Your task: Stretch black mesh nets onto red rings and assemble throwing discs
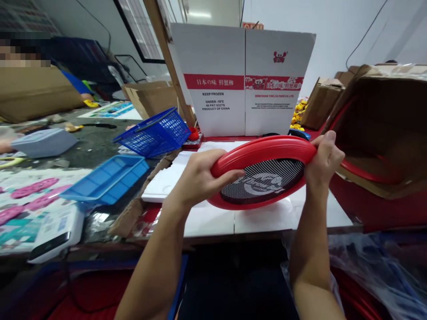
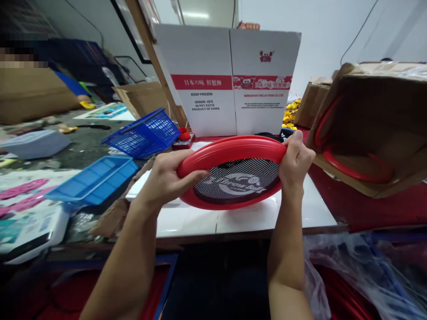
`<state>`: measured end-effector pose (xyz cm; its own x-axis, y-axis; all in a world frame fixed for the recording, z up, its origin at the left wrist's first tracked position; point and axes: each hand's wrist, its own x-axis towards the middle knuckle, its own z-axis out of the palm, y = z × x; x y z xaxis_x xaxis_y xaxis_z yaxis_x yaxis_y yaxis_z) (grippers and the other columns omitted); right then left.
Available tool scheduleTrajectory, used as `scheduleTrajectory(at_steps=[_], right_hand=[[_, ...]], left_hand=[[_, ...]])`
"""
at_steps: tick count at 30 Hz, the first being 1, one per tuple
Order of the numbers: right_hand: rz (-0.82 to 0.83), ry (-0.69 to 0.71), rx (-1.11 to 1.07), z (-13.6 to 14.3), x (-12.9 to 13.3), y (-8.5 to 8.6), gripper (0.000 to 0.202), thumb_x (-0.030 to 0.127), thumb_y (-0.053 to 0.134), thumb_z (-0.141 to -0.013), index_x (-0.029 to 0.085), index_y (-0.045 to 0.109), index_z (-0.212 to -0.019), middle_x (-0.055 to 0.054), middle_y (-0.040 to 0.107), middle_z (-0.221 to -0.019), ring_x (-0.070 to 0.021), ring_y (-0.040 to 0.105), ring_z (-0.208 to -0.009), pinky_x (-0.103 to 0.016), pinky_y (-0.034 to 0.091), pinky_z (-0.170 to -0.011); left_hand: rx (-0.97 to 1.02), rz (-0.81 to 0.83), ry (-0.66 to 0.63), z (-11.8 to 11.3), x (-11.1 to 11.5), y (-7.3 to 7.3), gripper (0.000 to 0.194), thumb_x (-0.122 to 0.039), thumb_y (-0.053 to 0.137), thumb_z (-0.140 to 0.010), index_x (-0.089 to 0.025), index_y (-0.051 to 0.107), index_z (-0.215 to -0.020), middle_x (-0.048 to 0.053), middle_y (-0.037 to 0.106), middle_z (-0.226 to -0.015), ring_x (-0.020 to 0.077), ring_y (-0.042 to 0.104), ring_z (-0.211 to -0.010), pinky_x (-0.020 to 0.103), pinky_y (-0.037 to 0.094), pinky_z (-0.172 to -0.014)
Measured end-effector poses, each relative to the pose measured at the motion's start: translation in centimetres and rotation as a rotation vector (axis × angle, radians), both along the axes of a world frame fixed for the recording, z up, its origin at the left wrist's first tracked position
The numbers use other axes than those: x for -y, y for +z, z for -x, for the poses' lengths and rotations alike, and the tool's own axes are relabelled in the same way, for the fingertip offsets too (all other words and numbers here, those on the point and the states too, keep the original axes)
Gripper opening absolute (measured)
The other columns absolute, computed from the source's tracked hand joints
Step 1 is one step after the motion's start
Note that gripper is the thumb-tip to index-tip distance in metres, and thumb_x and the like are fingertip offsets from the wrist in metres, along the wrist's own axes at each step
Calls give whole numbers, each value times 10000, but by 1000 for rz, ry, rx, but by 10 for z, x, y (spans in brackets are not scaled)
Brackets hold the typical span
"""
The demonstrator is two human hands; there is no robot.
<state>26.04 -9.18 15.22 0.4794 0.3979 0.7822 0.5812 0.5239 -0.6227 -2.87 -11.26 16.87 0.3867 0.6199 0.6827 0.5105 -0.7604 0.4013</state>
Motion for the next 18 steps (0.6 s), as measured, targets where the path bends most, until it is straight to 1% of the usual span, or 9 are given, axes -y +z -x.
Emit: scheduleTrajectory(at_steps=[2, 3, 7, 9, 11, 14, 16, 18], right_hand=[[0, -5, 16, 0, -3, -1, 649, 537, 292, -1121, 237, 551, -608, 20, 504, -562, -139, 506, -562, -336, 405, -656], [-1, -7, 18, 1, -4, -1, 646, 539, 295, -1121, 237, 553, -612, 23, 495, -560, -139, 508, -563, -334, 405, -656], [0, -37, -1, 2, -7, 0, 665, 558, 300, -1119, 233, 538, -589, 32, 458, -554, -121, 473, -538, -321, 375, -630], [2, -49, 4, 1, -8, 0, 686, 557, 289, -1122, 227, 524, -568, 33, 440, -548, -111, 445, -525, -319, 350, -618], [2, -46, 20, -1, -9, -1, 691, 560, 289, -1124, 226, 515, -563, 35, 424, -542, -109, 424, -518, -323, 330, -613], [5, -14, 30, -3, -8, -4, 688, 581, 282, -1123, 233, 483, -565, 38, 422, -541, -112, 409, -518, -331, 319, -615], [28, 8, 18, -3, -7, -6, 699, 608, 254, -1120, 238, 459, -563, 38, 424, -546, -115, 408, -527, -331, 320, -619], [64, 32, 15, -5, -4, -8, 720, 646, 211, -1112, 239, 458, -572, 38, 419, -552, -119, 403, -541, -329, 318, -619]], left_hand=[[8, 66, -42, 2, -1, 2, 357, -542, 722, -941, -192, 744, -872, 18, 696, -753, 172, 606, -654, 298, 452, -640], [21, 69, -54, 2, -3, 2, 348, -530, 721, -942, -189, 756, -882, 22, 704, -760, 173, 615, -657, 297, 458, -635], [42, 20, -63, -1, -10, 3, 314, -490, 750, -919, -182, 782, -865, 20, 689, -726, 159, 584, -614, 294, 451, -610], [35, 60, -89, -3, -12, 9, 312, -484, 744, -924, -178, 803, -911, 31, 712, -759, 168, 611, -642, 296, 475, -633], [5, 137, -128, -4, -11, 19, 326, -485, 739, -927, -177, 822, -997, 44, 742, -813, 182, 649, -691, 293, 499, -651], [-32, 207, -156, -8, -9, 34, 378, -503, 772, -892, -178, 830, -1076, 47, 755, -835, 186, 658, -699, 276, 501, -622], [-15, 215, -156, -12, -8, 39, 404, -510, 788, -879, -171, 829, -1095, 48, 758, -834, 180, 653, -685, 267, 495, -603], [12, 210, -146, -16, -7, 40, 402, -502, 786, -891, -163, 827, -1103, 45, 759, -820, 173, 647, -671, 260, 486, -593]])
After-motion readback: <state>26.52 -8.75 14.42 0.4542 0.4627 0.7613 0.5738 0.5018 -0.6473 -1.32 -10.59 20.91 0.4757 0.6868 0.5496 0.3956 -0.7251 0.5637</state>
